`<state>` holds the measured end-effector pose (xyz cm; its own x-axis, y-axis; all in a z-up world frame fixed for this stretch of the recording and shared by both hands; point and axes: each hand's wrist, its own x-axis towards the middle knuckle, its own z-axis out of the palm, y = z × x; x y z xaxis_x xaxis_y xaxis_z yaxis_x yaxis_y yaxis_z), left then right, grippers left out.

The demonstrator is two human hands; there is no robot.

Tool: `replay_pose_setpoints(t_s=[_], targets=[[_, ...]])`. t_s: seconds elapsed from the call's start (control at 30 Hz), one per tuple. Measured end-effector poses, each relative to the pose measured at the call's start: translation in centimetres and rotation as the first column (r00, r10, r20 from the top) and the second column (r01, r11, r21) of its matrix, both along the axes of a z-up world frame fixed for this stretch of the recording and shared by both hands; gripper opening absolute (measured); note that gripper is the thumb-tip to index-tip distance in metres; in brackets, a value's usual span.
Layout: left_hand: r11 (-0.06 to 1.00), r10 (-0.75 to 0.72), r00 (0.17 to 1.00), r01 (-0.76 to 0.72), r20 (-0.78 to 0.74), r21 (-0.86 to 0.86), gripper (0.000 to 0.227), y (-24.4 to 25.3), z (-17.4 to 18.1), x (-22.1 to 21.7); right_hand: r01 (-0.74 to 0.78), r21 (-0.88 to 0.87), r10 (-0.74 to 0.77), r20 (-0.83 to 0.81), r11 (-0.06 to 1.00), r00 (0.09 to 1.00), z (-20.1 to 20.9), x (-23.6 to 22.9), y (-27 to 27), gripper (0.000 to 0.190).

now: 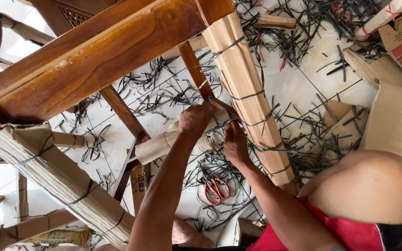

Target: Wrapping a wooden chair crossbar with cardboard and securing it with plastic ties

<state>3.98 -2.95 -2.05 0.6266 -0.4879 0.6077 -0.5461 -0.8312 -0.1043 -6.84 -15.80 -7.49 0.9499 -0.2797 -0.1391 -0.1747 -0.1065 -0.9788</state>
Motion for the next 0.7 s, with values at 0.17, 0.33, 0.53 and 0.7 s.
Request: replay_pose_setpoints(t_s=[0.17, 0.33, 0.53, 0.7], targets=[[0.999, 0.011, 1.0, -0.01, -0.023, 0.031, 0.03, -0.1, -1.1, 0.3, -0.044, -0.191, 0.043, -0.009, 0.981, 0.999, 4.5, -1.7, 0.0, 0.023], [0.998, 0.039, 0.999, -0.037, -0.025, 0.051, 0.032, -0.2, -0.5, -0.1, 0.001, -0.163, 0.002, 0.016, 0.987, 1.0, 2.5, -1.2, 0.0, 0.022], [0.993, 0.118, 0.964, -0.118, -0.238, 0.013, 0.031, 0.5, -1.6, -0.7, -0.009, 0.0, 0.009, -0.031, 1.0, 0.999, 2.6, -1.5, -0.2, 0.028], [0.944, 0.203, 0.67, -0.327, -0.714, -0.039, 0.043, 1.3, 1.1, -2.2, 0.138, 0.368, -0.146, -0.005, 0.92, 0.989, 7.0, -2.8, 0.9, 0.031]])
